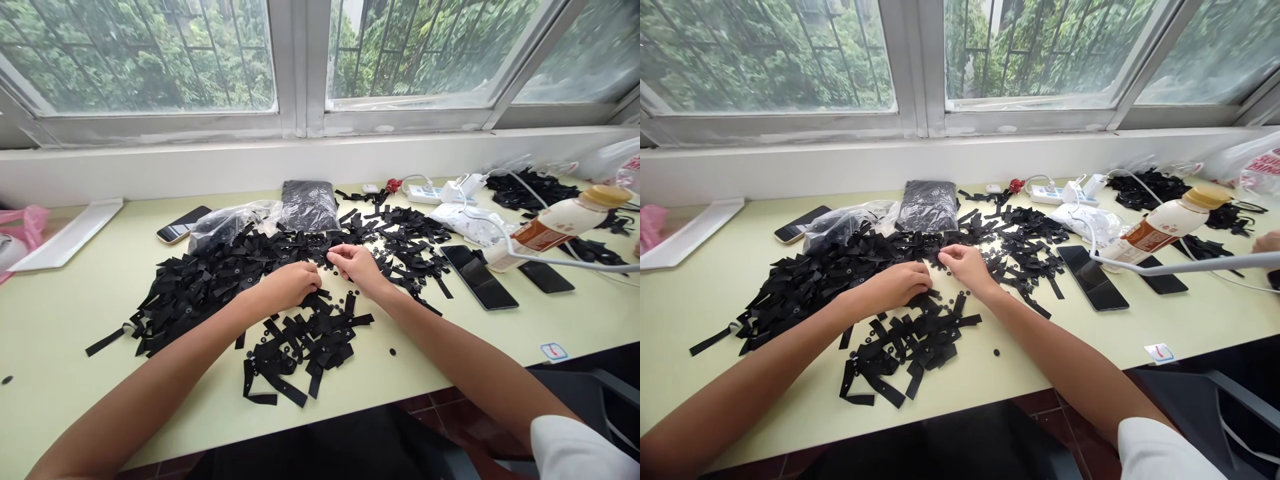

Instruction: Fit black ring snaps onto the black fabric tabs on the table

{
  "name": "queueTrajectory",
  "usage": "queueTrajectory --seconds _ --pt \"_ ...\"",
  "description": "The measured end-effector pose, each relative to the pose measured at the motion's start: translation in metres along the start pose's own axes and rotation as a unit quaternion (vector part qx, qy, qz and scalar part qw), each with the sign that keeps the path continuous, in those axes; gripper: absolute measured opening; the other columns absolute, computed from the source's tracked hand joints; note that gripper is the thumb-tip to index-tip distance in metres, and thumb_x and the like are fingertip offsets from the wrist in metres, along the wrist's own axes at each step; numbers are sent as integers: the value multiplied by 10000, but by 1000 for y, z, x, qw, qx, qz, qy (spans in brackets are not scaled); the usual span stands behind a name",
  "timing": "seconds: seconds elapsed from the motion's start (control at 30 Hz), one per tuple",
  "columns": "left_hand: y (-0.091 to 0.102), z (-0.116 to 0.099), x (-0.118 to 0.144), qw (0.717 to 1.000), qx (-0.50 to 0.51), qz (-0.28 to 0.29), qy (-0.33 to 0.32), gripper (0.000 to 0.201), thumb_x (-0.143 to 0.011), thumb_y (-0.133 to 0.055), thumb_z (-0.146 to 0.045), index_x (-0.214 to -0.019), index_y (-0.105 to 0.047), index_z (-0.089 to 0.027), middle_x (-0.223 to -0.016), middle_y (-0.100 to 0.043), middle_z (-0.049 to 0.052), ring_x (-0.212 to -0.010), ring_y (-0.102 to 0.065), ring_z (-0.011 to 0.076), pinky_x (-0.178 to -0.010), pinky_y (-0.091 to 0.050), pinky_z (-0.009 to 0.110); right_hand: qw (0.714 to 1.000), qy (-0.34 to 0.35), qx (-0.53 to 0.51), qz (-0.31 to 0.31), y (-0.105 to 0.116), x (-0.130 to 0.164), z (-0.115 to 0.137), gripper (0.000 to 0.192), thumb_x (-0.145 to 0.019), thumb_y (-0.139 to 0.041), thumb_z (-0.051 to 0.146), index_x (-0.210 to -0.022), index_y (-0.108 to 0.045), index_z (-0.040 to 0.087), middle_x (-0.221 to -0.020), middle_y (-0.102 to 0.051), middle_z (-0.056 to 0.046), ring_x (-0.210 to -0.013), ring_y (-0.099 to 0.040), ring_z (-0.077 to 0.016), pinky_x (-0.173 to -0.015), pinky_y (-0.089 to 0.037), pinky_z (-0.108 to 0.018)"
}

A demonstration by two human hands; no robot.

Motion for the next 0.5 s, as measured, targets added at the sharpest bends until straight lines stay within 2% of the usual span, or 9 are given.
queueTrajectory --seconds 0.1,0.17,0.23,0.33,0.43,0.5 --pt "7 -1 3 999 8 23 25 330 -967 -432 -242 -914 -753 -184 -976 -681 60 -846 -642 110 -752 -471 208 1000 2 3 7 1 0 -1 399 -812 -748 508 -978 -732 145 -673 -579 -5 -511 -414 -91 -473 -348 -236" --pt "9 -2 4 998 33 14 50 310 -964 -440 -259 -945 -742 -195 -987 -688 49 -840 -642 107 -738 -468 207 1000 4 9 12 1 1 0 394 -818 -741 502 -984 -738 145 -667 -579 -4 -514 -419 -92 -476 -351 -236" --pt "7 -1 4 990 83 -40 106 280 -961 -465 -314 -1022 -714 -204 -962 -695 36 -809 -636 99 -719 -479 202 1000 6 13 16 1 2 2 390 -819 -737 496 -982 -745 143 -663 -580 -5 -517 -423 -92 -482 -358 -236" --pt "1 4 3 955 169 -168 177 376 -940 -519 -423 -1221 -624 -195 -993 -681 46 -774 -625 80 -678 -511 185 999 6 25 27 -1 3 4 397 -818 -732 496 -993 -759 140 -643 -575 -4 -515 -425 -94 -486 -358 -235" --pt "-4 6 2 944 203 -228 127 499 -935 -544 -423 -1391 -521 -221 -1242 -608 98 -891 -639 74 -693 -536 167 998 14 48 41 -2 5 6 397 -821 -728 501 -989 -766 143 -614 -560 -1 -507 -415 -94 -481 -344 -233" --pt "-6 7 1 950 199 -227 78 429 -949 -532 -399 -1344 -582 -243 -1285 -600 92 -922 -639 69 -710 -534 164 997 19 50 57 -4 7 6 384 -833 -719 504 -984 -766 154 -618 -555 1 -506 -402 -91 -476 -327 -230"
Point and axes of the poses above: each hand's wrist, its own x-axis away from the middle knuckle, its own y-axis out of the back of the hand, z = x × y, the point moved 1 cm from there along -x, towards the middle knuckle
